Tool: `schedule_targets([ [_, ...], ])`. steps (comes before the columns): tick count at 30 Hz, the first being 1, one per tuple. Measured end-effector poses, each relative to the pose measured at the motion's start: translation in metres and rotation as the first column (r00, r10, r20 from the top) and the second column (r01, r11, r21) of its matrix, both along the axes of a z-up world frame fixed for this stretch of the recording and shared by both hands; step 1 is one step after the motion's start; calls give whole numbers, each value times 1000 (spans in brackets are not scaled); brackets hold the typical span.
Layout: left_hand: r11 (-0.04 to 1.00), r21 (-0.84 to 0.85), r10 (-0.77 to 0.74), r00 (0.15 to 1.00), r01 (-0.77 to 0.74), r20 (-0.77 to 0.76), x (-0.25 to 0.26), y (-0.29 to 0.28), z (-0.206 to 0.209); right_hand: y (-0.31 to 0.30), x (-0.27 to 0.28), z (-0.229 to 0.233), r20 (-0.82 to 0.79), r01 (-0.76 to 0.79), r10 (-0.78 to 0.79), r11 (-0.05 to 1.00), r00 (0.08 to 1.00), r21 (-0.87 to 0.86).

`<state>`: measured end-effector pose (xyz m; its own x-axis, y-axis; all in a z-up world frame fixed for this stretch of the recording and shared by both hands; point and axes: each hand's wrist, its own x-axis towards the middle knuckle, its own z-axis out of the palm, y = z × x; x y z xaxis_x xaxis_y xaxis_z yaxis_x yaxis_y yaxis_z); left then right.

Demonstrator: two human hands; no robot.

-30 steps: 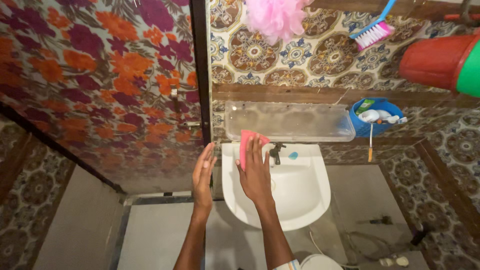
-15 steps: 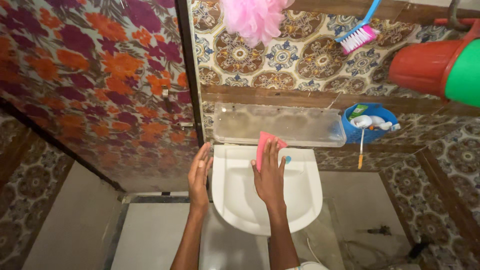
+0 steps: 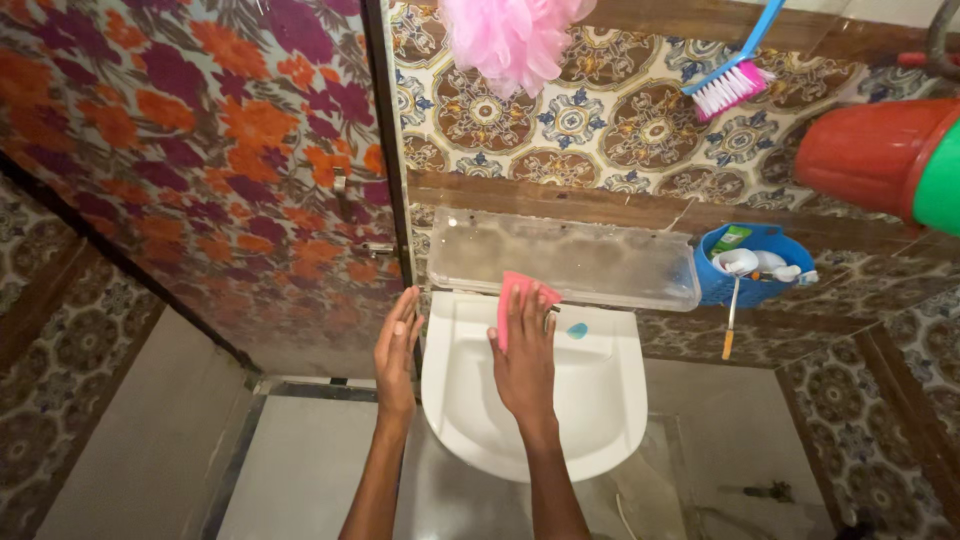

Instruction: The person uses a pink sponge to wipe the interior and rim of a white bathroom sink. They move the sponge around the basin and under the faucet, then wipe the transparent plastic shelf above the sink. The person also briefly handles a small blue object on the shelf.

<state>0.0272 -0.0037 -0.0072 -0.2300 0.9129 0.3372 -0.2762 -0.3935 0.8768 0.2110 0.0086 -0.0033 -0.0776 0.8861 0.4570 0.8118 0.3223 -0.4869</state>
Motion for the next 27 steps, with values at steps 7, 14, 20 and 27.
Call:
schedule_targets([
  [7, 1000, 0, -25, 999, 25, 46, -9, 2, 5, 1, -29, 1, 73, -60, 61, 998, 995, -15],
  [14, 996, -21, -80, 996, 81, 41, -32, 9, 10, 1, -64, 5, 92, -57, 60, 998, 994, -38],
  [20, 983, 16, -183, 983, 183, 32, -52, 25, 14, 3, -89, 5, 62, 33, -32, 999, 998, -14],
  [27, 962, -43, -269, 963, 269, 11, -72, 34, 18, 1, -92, 0, -10, 222, -223, 975, 975, -25],
])
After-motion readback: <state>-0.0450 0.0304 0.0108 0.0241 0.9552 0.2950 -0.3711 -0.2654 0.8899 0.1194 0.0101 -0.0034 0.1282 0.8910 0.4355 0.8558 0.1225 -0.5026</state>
